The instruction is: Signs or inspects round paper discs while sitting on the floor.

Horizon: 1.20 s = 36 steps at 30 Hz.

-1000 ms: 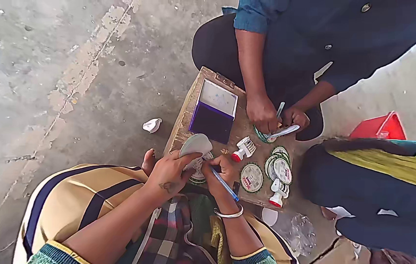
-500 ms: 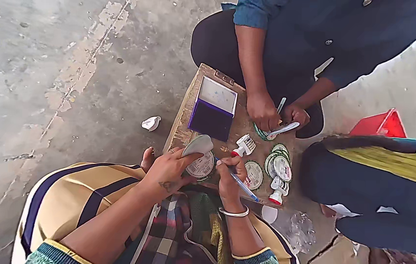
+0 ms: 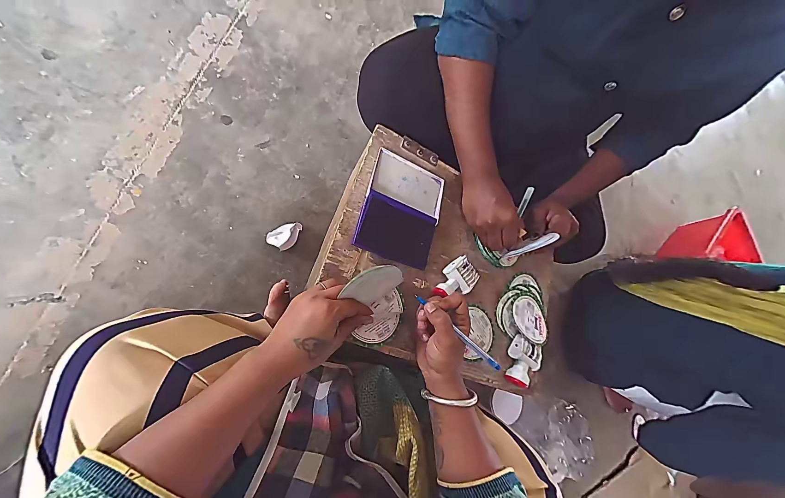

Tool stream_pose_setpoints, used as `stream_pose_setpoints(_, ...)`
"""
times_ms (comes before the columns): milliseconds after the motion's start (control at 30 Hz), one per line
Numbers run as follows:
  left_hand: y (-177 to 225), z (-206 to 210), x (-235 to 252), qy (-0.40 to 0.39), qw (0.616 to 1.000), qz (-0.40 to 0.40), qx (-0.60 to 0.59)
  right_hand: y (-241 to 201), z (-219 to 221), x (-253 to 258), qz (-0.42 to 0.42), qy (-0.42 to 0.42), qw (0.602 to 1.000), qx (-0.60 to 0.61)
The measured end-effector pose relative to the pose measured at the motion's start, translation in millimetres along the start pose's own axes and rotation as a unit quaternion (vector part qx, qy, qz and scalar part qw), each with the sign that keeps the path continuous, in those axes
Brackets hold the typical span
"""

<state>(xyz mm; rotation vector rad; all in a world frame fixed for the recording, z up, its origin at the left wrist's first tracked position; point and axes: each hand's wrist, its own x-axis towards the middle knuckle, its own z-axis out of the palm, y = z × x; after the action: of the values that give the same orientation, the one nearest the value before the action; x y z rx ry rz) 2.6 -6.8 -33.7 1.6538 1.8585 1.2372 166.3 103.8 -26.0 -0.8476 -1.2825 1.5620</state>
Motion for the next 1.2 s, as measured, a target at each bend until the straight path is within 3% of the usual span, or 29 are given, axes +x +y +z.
stream_pose_setpoints(233,4,-2,1,0.016,0.992,-0.095,-0.079,2,-2,-3,-0.009,-0.010,1.000,0.002)
stream_pose_setpoints(367,11,-9,8,-0.012,0.976,-0.189,-0.103,5,-7,-8,-0.086,-0.062,0.993,-0.054)
stream_pose_setpoints(533,2,-2,5,0.022,0.983,-0.154,-0.098,7,0,-12,-0.175,-0.139,0.944,-0.242)
stream_pose_setpoints(667,0,3,1,0.037,0.987,-0.130,-0.082,14,8,-10,-0.146,-0.125,0.923,-0.333)
stream_pose_setpoints(800,4,6,0,0.056,0.989,-0.122,-0.062,14,8,-9,-0.131,-0.131,0.921,-0.342)
stream_pose_setpoints(967,2,9,-3,0.061,0.996,-0.058,-0.026,15,8,-10,-0.125,-0.117,0.926,-0.336)
stream_pose_setpoints(1200,7,8,-2,0.030,0.997,-0.072,-0.019,12,10,-9,-0.125,-0.120,0.929,-0.326)
